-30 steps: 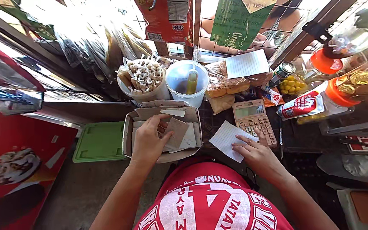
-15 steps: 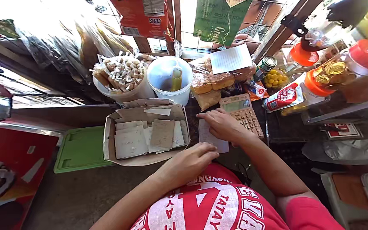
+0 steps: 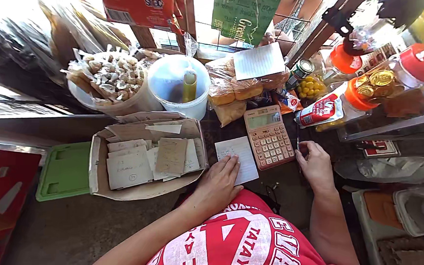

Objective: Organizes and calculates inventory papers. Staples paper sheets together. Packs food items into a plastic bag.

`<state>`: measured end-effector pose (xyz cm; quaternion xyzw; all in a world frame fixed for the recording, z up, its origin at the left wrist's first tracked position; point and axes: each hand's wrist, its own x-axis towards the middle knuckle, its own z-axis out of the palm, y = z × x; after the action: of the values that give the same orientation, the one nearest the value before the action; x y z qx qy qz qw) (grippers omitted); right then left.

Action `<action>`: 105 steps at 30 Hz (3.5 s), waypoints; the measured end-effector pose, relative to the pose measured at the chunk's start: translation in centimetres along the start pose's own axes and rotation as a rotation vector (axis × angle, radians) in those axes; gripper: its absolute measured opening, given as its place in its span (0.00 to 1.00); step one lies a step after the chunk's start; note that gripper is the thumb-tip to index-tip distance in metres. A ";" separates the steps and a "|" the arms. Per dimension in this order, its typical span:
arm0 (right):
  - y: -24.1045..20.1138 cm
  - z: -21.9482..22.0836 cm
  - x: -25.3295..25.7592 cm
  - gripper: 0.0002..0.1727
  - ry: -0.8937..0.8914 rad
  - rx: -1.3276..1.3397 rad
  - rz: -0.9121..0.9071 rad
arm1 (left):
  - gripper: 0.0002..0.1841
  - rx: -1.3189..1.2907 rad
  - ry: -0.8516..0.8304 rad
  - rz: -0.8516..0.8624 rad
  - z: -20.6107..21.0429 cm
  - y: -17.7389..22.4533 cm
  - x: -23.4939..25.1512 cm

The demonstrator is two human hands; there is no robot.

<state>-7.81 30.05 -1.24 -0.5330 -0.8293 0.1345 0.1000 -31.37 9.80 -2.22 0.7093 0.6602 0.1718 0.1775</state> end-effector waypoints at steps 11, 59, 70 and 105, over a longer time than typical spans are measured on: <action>-2.9 -2.3 -0.5 0.10 0.272 0.392 -0.175 | 0.28 -0.011 0.021 0.034 0.0 -0.5 -0.4; -15.7 8.0 1.6 0.11 -0.207 1.222 -0.339 | 0.23 0.049 0.162 0.190 1.1 -1.8 -0.1; -16.1 9.3 2.3 0.14 -0.171 0.993 -0.515 | 0.22 0.041 0.171 0.229 1.2 -2.3 -0.5; -16.2 9.7 2.5 0.18 -0.115 0.915 -0.624 | 0.23 0.185 0.098 0.169 1.3 -1.6 -0.8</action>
<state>-25.72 24.79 -4.96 -0.1562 -0.8091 0.4737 0.3107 -32.25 9.05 -4.16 0.7663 0.6192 0.1590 0.0637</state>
